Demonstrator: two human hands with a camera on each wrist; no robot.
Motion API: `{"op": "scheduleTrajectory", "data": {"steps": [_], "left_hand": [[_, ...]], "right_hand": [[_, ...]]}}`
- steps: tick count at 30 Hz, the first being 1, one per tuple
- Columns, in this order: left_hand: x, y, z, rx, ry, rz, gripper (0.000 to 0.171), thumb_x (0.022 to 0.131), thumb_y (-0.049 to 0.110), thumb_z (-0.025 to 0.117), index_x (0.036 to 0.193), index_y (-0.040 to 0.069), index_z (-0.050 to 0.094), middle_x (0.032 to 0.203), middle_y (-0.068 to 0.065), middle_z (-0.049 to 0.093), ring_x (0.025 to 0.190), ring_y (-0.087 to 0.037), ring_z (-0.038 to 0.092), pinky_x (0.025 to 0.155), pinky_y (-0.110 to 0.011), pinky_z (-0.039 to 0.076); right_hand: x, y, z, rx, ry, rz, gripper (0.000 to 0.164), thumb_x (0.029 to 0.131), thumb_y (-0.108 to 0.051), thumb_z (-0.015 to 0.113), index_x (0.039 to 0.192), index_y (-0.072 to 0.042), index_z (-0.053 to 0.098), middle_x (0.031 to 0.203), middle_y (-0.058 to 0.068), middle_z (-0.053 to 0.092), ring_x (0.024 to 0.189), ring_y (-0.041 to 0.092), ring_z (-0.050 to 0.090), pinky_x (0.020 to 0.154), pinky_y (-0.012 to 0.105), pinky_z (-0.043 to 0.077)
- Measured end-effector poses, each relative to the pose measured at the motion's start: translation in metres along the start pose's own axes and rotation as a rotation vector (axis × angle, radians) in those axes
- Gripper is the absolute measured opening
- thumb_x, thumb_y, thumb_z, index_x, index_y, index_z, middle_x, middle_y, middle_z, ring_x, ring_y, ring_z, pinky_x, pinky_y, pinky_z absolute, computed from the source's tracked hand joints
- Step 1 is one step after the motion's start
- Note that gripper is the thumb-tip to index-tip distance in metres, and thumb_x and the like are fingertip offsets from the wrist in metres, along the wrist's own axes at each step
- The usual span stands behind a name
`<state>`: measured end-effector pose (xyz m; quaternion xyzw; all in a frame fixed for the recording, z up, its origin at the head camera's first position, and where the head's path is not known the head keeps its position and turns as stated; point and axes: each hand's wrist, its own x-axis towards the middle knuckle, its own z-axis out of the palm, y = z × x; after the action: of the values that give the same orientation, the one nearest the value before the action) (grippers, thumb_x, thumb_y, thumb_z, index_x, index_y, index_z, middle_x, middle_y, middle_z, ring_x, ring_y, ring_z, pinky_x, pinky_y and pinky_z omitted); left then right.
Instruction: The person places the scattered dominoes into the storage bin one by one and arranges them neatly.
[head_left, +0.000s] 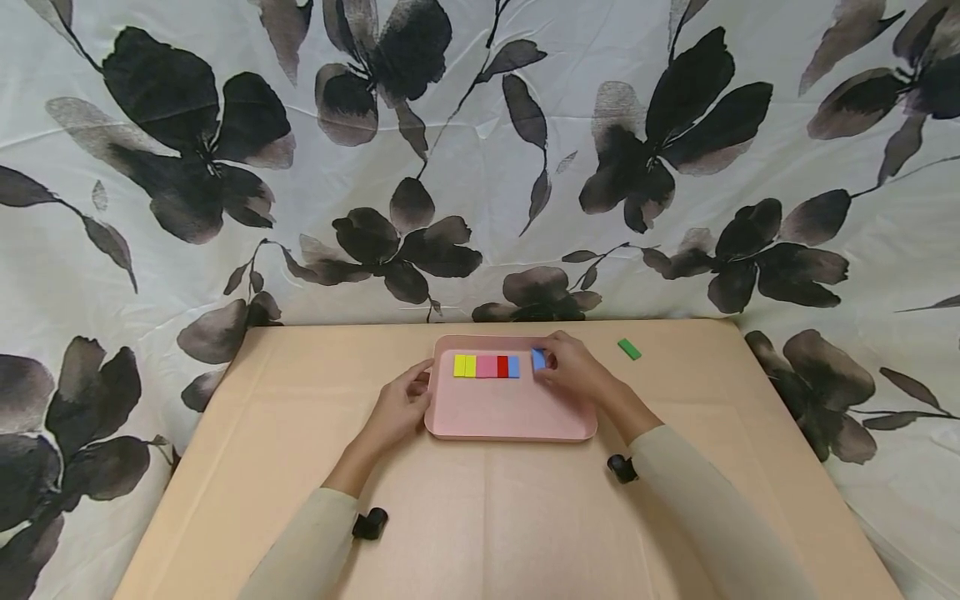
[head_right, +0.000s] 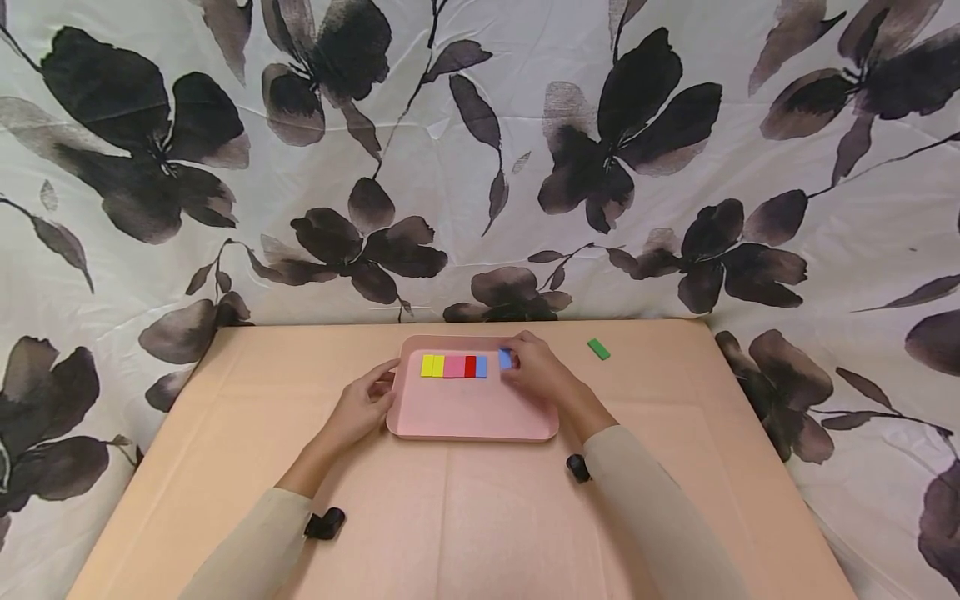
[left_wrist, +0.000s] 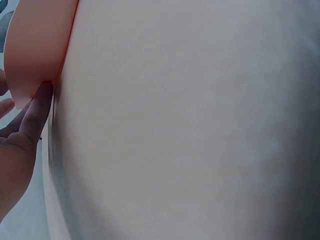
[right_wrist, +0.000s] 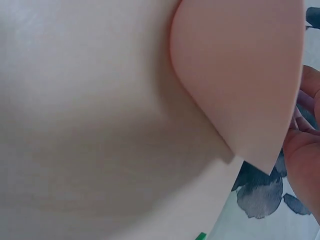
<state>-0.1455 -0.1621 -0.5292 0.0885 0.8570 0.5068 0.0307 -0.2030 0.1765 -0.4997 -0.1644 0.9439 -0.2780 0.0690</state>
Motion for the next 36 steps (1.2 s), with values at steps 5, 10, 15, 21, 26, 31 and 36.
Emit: {"op": "scheduleTrajectory", "data": {"steps": [5, 10, 15, 21, 26, 31, 36], "left_hand": [[0.0, 0.0, 0.0, -0.003, -0.002, 0.001, 0.057, 0.096, 0.002, 0.062, 0.151, 0.008, 0.052, 0.128, -0.018, 0.067, 0.108, -0.029, 0.068, 0.094, -0.042, 0.056], [-0.001, 0.001, 0.0, -0.002, 0.003, -0.004, 0.056, 0.096, 0.002, 0.062, 0.151, 0.009, 0.052, 0.128, -0.017, 0.067, 0.108, -0.029, 0.068, 0.094, -0.042, 0.056], [0.0, 0.0, 0.0, -0.013, -0.001, -0.001, 0.056, 0.096, 0.002, 0.062, 0.151, 0.009, 0.052, 0.128, -0.017, 0.067, 0.108, -0.029, 0.068, 0.094, -0.042, 0.056], [0.0, 0.0, 0.0, 0.007, -0.008, 0.016, 0.056, 0.095, 0.002, 0.062, 0.151, 0.009, 0.052, 0.126, -0.017, 0.067, 0.107, -0.028, 0.069, 0.092, -0.042, 0.057], [0.001, 0.0, 0.0, 0.01, -0.016, 0.017, 0.056, 0.096, 0.002, 0.062, 0.151, 0.009, 0.052, 0.126, -0.017, 0.067, 0.107, -0.029, 0.069, 0.093, -0.043, 0.057], [0.001, 0.001, 0.0, 0.012, -0.015, 0.01, 0.056, 0.096, 0.002, 0.061, 0.151, 0.009, 0.052, 0.126, -0.017, 0.067, 0.106, -0.028, 0.068, 0.093, -0.041, 0.057], [0.001, 0.0, 0.0, 0.012, -0.01, 0.011, 0.056, 0.095, 0.001, 0.061, 0.15, 0.008, 0.052, 0.126, -0.017, 0.067, 0.106, -0.028, 0.068, 0.093, -0.041, 0.056]], "right_hand": [[0.005, -0.005, 0.005, -0.094, -0.003, -0.045, 0.046, 0.089, -0.018, 0.08, 0.13, -0.004, 0.066, 0.097, 0.007, 0.055, 0.088, 0.02, 0.052, 0.08, 0.033, 0.042], [0.01, -0.01, 0.009, -0.162, 0.001, -0.042, 0.048, 0.089, -0.024, 0.081, 0.131, -0.006, 0.067, 0.098, 0.006, 0.059, 0.091, 0.02, 0.055, 0.085, 0.037, 0.042], [0.014, -0.01, 0.014, -0.22, -0.021, -0.016, 0.051, 0.088, -0.03, 0.083, 0.131, -0.008, 0.068, 0.098, 0.004, 0.06, 0.093, 0.02, 0.054, 0.088, 0.039, 0.042], [0.016, -0.008, 0.016, -0.183, -0.03, -0.036, 0.047, 0.087, -0.027, 0.084, 0.127, -0.006, 0.07, 0.095, 0.004, 0.061, 0.09, 0.019, 0.054, 0.082, 0.034, 0.043], [0.016, -0.007, 0.018, -0.143, -0.035, -0.037, 0.043, 0.087, -0.024, 0.084, 0.123, -0.005, 0.07, 0.096, 0.005, 0.062, 0.091, 0.019, 0.054, 0.079, 0.03, 0.044], [0.015, -0.007, 0.02, -0.081, -0.054, -0.001, 0.047, 0.087, -0.024, 0.085, 0.126, -0.005, 0.069, 0.101, 0.007, 0.059, 0.094, 0.02, 0.054, 0.078, 0.029, 0.047], [0.015, -0.007, 0.021, -0.046, -0.052, 0.018, 0.051, 0.085, -0.026, 0.086, 0.129, -0.005, 0.069, 0.103, 0.008, 0.058, 0.094, 0.02, 0.054, 0.078, 0.028, 0.047]]}}
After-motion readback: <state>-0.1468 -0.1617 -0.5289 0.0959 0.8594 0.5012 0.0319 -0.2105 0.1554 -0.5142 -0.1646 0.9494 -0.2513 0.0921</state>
